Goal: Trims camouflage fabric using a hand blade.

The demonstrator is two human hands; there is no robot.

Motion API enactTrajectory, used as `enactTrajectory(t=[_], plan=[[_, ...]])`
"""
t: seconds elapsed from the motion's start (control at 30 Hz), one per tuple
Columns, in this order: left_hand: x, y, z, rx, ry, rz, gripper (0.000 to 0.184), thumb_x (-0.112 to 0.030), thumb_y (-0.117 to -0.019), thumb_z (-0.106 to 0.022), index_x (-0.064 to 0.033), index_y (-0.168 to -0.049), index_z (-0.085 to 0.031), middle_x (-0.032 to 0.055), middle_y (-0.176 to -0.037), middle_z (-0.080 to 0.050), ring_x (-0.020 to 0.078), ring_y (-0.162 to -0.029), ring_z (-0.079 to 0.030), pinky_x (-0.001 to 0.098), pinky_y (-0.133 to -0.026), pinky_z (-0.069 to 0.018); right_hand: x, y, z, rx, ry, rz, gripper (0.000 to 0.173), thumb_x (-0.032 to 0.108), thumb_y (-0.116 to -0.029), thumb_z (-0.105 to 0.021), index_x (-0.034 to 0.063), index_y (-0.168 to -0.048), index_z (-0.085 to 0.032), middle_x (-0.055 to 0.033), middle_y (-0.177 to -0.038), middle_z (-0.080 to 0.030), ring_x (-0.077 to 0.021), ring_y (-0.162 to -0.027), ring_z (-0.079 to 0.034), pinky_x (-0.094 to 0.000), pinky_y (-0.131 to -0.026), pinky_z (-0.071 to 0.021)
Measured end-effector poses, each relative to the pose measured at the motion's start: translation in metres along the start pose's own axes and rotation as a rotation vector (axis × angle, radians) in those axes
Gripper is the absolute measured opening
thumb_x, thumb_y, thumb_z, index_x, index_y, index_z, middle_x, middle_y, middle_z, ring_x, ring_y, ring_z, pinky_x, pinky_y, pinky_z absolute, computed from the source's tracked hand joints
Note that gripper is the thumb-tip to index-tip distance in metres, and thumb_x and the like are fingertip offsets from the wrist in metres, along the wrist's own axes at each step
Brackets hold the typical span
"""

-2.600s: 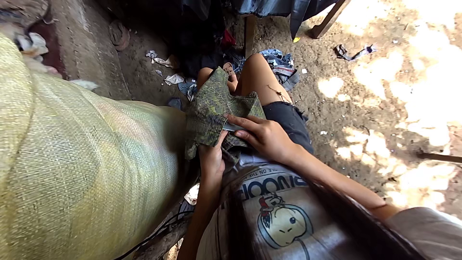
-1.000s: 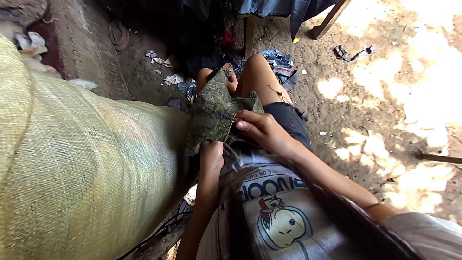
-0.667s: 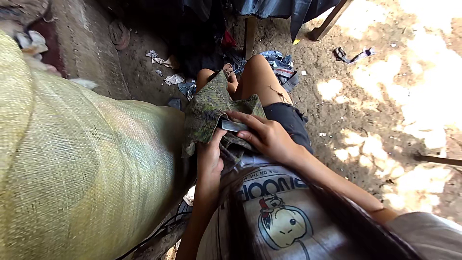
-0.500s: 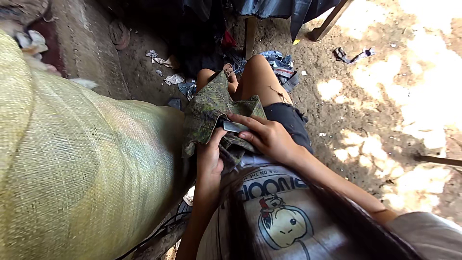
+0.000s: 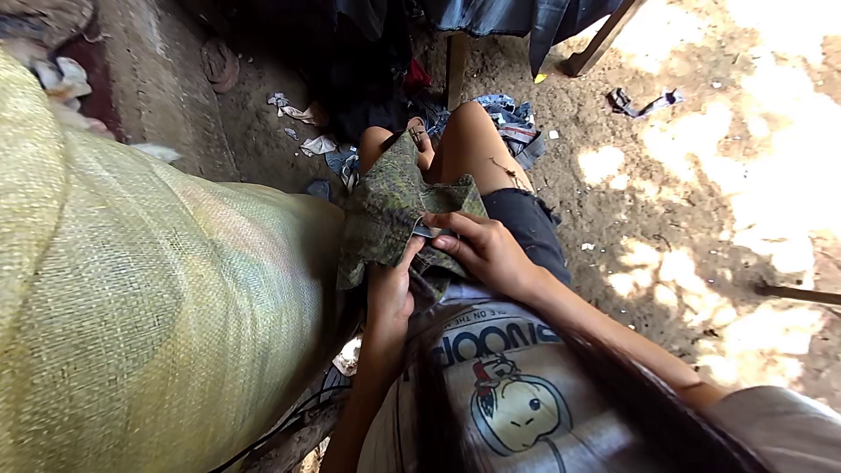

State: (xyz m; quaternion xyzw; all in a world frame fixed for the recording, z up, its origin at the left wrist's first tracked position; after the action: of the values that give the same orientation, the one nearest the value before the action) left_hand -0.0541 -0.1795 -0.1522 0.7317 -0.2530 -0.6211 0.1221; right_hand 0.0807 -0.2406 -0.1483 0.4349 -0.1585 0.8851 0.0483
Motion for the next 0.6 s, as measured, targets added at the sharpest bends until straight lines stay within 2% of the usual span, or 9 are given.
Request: enactTrajectory(t=[0.1, 0.17, 0.2, 0.27, 0.3, 0.37, 0.47, 0.53, 0.6], plan=[[0.003, -0.005, -0.001, -0.006, -0.014, -0.036, 0.025, 0.011, -0.0892, -0.063, -0.0047, -0.109, -0.065, -0.0002, -0.094, -0.071, 0.0062, -0.091, -0.069, 0.0254, -0.084, -0.0583, 0.000, -0.008, -0.004, -0.034, 0.005, -0.024, 0.033, 0.034, -0.1033, -0.055, 0.0094, -0.118, -0.073, -0.0080, -0.088, -0.069, -0.0208, -0.068, -0.066, -0.0406, -0.055, -0.0521], [0.005, -0.009, 0.000, -0.005, -0.026, -0.058, 0.027, 0.012, -0.0898, -0.063, -0.0037, -0.112, -0.063, 0.0000, -0.096, -0.071, 0.0057, -0.092, -0.069, 0.0250, -0.085, -0.0583, -0.003, -0.015, -0.006, -0.009, -0.074, -0.059, 0.030, 0.033, -0.1042, -0.055, 0.0093, -0.113, -0.071, -0.0058, -0.086, -0.069, -0.0185, -0.070, -0.067, -0.0406, -0.057, -0.0530], [0.006, -0.011, 0.001, -0.008, -0.033, -0.062, 0.028, 0.011, -0.0898, -0.063, -0.0035, -0.113, -0.063, 0.0001, -0.097, -0.071, 0.0054, -0.093, -0.069, 0.0249, -0.086, -0.0581, -0.006, -0.017, -0.007, 0.029, -0.171, -0.099, 0.027, 0.032, -0.1052, -0.053, 0.0099, -0.111, -0.069, -0.0032, -0.084, -0.067, -0.0152, -0.071, -0.065, -0.0384, -0.060, -0.0527], [0.008, -0.011, 0.003, -0.026, -0.046, -0.052, 0.028, 0.010, -0.0895, -0.064, -0.0029, -0.115, -0.063, 0.0006, -0.099, -0.070, 0.0051, -0.094, -0.067, 0.0245, -0.087, -0.0569, -0.013, -0.020, -0.010, 0.121, -0.458, -0.209, 0.019, 0.025, -0.1067, -0.050, 0.0118, -0.105, -0.064, 0.0036, -0.080, -0.060, -0.0041, -0.070, -0.057, -0.0256, -0.062, -0.0482], [0.010, -0.011, 0.004, -0.034, -0.052, -0.052, 0.028, 0.009, -0.0901, -0.065, -0.0028, -0.115, -0.062, 0.0007, -0.100, -0.070, 0.0050, -0.095, -0.067, 0.0245, -0.087, -0.0564, -0.015, -0.020, -0.011, 0.148, -0.611, -0.258, 0.017, 0.022, -0.1066, -0.048, 0.0122, -0.102, -0.062, 0.0055, -0.076, -0.056, -0.0008, -0.065, -0.052, -0.0198, -0.059, -0.0443], [0.011, -0.010, 0.002, -0.025, -0.069, -0.079, 0.027, 0.003, -0.0934, -0.065, -0.0039, -0.119, -0.063, -0.0014, -0.102, -0.070, 0.0031, -0.098, -0.066, 0.0234, -0.090, -0.0554, -0.017, -0.019, -0.013, 0.180, -0.794, -0.329, 0.018, 0.023, -0.1068, -0.046, 0.0152, -0.097, -0.058, 0.0069, -0.066, -0.048, 0.0003, -0.055, -0.045, -0.0161, -0.052, -0.0378], [0.006, -0.008, -0.003, 0.030, -0.088, -0.121, 0.030, 0.004, -0.0930, -0.065, -0.0067, -0.120, -0.062, -0.0066, -0.103, -0.070, -0.0014, -0.099, -0.065, 0.0197, -0.091, -0.0543, -0.013, -0.019, -0.011, 0.182, -0.796, -0.295, 0.018, 0.021, -0.1070, -0.046, 0.0146, -0.097, -0.058, 0.0066, -0.068, -0.050, 0.0004, -0.057, -0.047, -0.0158, -0.053, -0.0391], [0.002, -0.009, -0.005, 0.039, -0.087, -0.119, 0.037, 0.011, -0.0880, -0.067, -0.0052, -0.120, -0.062, -0.0053, -0.104, -0.070, -0.0007, -0.100, -0.065, 0.0199, -0.091, -0.0545, -0.009, -0.020, -0.009, 0.172, -0.722, -0.228, 0.016, 0.017, -0.1069, -0.047, 0.0122, -0.098, -0.059, 0.0066, -0.077, -0.057, 0.0015, -0.067, -0.053, -0.0164, -0.061, -0.0444], [0.001, -0.011, -0.004, 0.035, -0.080, -0.105, 0.040, 0.015, -0.0837, -0.069, -0.0041, -0.118, -0.062, -0.0035, -0.104, -0.070, 0.0012, -0.099, -0.066, 0.0210, -0.089, -0.0554, -0.008, -0.021, -0.005, 0.135, -0.659, -0.208, 0.015, 0.017, -0.1067, -0.048, 0.0115, -0.098, -0.059, 0.0066, -0.078, -0.057, 0.0017, -0.068, -0.053, -0.0166, -0.062, -0.0442]])
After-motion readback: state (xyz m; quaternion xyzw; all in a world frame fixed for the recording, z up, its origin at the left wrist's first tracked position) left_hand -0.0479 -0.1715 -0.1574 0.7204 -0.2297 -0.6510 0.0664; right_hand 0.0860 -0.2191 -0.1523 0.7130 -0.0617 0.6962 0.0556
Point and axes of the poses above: each hand's wrist, its own y-axis away from the middle knuckle, its own z-axis out of the back of the hand, x = y × z, the point moved 5 cm from there along -y, towards the middle knuckle
